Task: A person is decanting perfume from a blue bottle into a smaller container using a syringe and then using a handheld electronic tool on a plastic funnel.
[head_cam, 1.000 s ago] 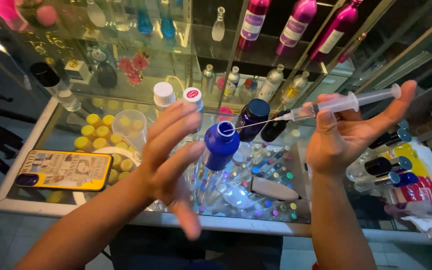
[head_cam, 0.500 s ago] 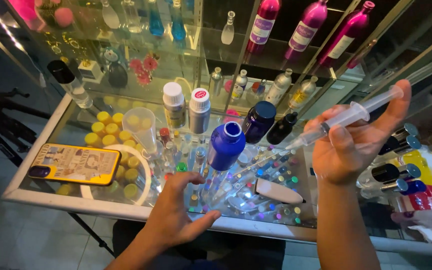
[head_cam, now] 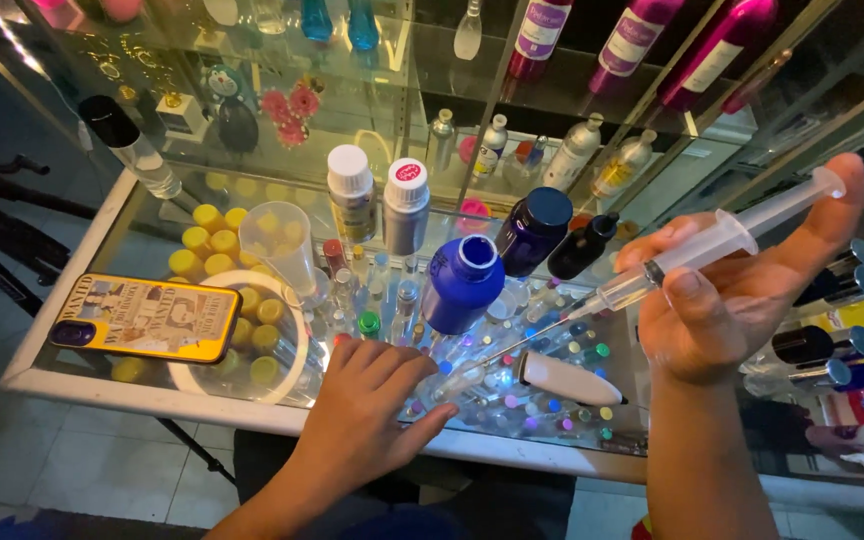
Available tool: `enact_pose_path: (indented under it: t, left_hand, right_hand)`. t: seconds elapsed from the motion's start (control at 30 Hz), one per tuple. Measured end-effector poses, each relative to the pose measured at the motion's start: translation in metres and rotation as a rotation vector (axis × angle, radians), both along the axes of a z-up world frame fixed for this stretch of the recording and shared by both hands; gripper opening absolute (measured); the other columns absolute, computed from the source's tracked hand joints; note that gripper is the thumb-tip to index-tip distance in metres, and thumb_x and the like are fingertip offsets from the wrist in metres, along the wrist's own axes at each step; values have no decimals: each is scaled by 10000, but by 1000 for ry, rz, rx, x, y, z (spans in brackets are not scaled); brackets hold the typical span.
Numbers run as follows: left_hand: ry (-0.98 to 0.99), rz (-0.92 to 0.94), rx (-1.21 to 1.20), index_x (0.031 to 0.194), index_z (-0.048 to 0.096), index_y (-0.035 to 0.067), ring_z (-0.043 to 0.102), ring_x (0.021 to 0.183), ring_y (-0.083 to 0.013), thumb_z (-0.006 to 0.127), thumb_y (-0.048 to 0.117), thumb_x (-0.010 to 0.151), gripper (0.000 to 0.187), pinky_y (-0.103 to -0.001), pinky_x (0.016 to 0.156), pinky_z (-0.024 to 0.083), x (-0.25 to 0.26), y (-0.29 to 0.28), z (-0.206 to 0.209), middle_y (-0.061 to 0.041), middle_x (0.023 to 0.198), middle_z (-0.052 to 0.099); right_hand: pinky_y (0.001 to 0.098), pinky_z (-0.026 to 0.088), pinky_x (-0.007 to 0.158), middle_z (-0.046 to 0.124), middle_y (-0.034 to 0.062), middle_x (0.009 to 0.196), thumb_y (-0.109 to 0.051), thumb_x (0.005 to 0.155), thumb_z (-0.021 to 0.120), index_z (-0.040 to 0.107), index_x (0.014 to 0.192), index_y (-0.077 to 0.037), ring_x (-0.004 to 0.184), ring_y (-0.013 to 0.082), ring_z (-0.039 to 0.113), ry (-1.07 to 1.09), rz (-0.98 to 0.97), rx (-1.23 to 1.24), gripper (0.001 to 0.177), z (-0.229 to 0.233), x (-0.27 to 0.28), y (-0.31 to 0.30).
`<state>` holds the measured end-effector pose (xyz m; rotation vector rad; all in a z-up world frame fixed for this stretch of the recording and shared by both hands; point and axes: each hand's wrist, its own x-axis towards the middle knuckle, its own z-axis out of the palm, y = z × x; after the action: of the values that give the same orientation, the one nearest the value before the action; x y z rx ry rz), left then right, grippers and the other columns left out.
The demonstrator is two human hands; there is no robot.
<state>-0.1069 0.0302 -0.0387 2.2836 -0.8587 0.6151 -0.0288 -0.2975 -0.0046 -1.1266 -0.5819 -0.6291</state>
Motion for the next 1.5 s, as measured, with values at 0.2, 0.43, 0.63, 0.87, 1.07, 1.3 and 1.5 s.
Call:
enact_pose_path:
  t: [0.2,0.43,0.63,0.87,1.07,1.3,1.5]
  left_hand:
    - [-5,-5,80,1102,681,152,610,917,-249,805,390,900,337,-436,800,428,3,-1,-3,-37,1084,691]
    - [36,-37,85,1070,679,121,616,938,-265,782,279,901,253,-437,823,436,2,0,0,-53,1031,696]
    - [50,-17,61,1147,676,82,630,927,-264,741,206,925,263,-429,822,443,1,0,-1,-70,1063,722]
    - [3,11,20,1255,620,43,627,864,-252,782,159,913,396,-443,824,446,1,0,-7,-44,938,706]
    - [4,17,1,1201,607,46,615,860,-257,748,144,929,322,-435,825,434,2,0,-8,-55,990,711]
    - [25,17,-10,1226,610,42,635,947,-294,715,115,932,321,-463,866,437,2,0,-8,-85,1044,731]
    - [39,14,-26,1236,623,35,642,1023,-313,684,74,915,329,-489,894,438,2,1,-9,-107,1091,733]
  right_hand:
    - [519,739,806,724,225,1061,21,933,763,170,1744,-374,1002,313,766,5,65,25,1080,2,2,4]
    - [518,728,762,705,240,1026,-27,957,757,189,1745,-386,953,314,749,20,-23,-15,1035,3,3,-2]
    - [508,771,829,760,225,1088,11,997,725,79,1753,-371,976,317,806,5,-52,-25,1065,8,8,-4]
    - [468,728,808,710,206,1012,-32,980,754,180,1750,-334,939,311,762,69,-69,-21,1007,14,5,8]
    - [441,720,815,715,193,984,-96,1024,748,136,1755,-324,912,284,755,148,-135,-46,980,22,3,14]
    - [442,698,832,685,202,1003,-34,1071,671,250,1709,-269,909,297,726,124,-121,-92,799,26,1,14]
    - [468,678,785,627,207,968,-26,1093,640,280,1700,-295,876,309,685,150,-80,-76,756,26,1,7]
